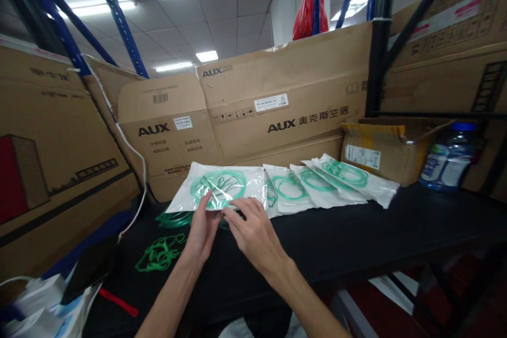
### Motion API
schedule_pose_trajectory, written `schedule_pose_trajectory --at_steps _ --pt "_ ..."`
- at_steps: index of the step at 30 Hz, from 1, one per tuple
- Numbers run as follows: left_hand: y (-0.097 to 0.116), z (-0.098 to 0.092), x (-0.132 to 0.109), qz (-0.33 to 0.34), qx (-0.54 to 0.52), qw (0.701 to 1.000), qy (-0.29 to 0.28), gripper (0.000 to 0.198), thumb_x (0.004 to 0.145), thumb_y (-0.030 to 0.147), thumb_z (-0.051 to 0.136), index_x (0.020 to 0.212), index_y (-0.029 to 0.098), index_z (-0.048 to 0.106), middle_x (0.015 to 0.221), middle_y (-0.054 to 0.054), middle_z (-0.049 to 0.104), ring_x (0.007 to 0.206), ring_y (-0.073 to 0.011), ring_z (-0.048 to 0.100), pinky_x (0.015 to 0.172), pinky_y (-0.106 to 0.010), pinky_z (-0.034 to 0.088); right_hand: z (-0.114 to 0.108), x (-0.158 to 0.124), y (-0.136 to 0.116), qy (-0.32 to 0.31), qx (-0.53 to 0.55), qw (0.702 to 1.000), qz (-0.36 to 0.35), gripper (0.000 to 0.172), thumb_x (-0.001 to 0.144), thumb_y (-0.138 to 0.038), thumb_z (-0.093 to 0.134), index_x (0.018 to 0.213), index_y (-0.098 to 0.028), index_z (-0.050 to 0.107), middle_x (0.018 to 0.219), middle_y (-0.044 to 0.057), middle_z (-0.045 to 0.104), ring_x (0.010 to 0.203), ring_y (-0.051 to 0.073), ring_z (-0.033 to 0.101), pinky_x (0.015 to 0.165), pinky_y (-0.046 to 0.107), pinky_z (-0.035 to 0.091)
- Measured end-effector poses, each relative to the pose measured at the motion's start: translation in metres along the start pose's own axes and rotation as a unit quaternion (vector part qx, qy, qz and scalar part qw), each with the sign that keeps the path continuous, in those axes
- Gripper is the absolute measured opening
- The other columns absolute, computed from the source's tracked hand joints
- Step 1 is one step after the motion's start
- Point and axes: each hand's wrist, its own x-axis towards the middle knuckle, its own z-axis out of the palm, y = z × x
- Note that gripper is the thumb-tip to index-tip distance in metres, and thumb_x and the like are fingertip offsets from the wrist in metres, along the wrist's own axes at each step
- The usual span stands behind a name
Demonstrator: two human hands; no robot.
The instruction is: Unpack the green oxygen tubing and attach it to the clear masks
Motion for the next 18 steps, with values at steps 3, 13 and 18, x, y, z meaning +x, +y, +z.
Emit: schedule_pose_trajectory --at_steps 3,13,18 --pt "0.004 -0.011 -0.001 0.028 0.068 0.997 0.024 0.046 0.082 0.037 0.076 0.123 0.020 0.066 0.124 -0.007 0.068 0.094 -0.0170 0.067 0.065 -0.021 0.054 -0.013 -0.012 0.020 0.121 0.127 0.962 0.208 0.018 0.099 -0.024 0.055 0.105 -0.018 0.070 0.103 0.010 0.072 0.096 0.022 0.066 0.089 0.037 0.051" --pt "-0.004 -0.014 0.003 -0.025 0.159 0.986 -0.040 0.061 0.083 0.057 0.072 0.127 0.017 0.065 0.118 -0.013 0.070 0.090 -0.0222 0.069 0.060 -0.023 0.056 -0.021 -0.010 0.054 0.029 0.403 0.757 0.513 0.041 0.066 -0.043 0.086 0.086 -0.013 0.069 0.056 0.001 0.063 0.045 0.012 0.048 0.044 0.024 0.035" --pt "-0.012 -0.020 0.009 -0.036 0.171 0.983 -0.058 0.060 0.089 0.064 0.060 0.124 0.016 0.068 0.119 -0.015 0.071 0.100 -0.0260 0.070 0.069 -0.028 0.059 -0.004 -0.013 0.046 0.022 0.532 0.661 0.529 0.039 0.065 -0.044 0.087 0.082 -0.015 0.066 0.078 0.007 0.071 0.050 0.009 0.051 0.047 0.023 0.041"
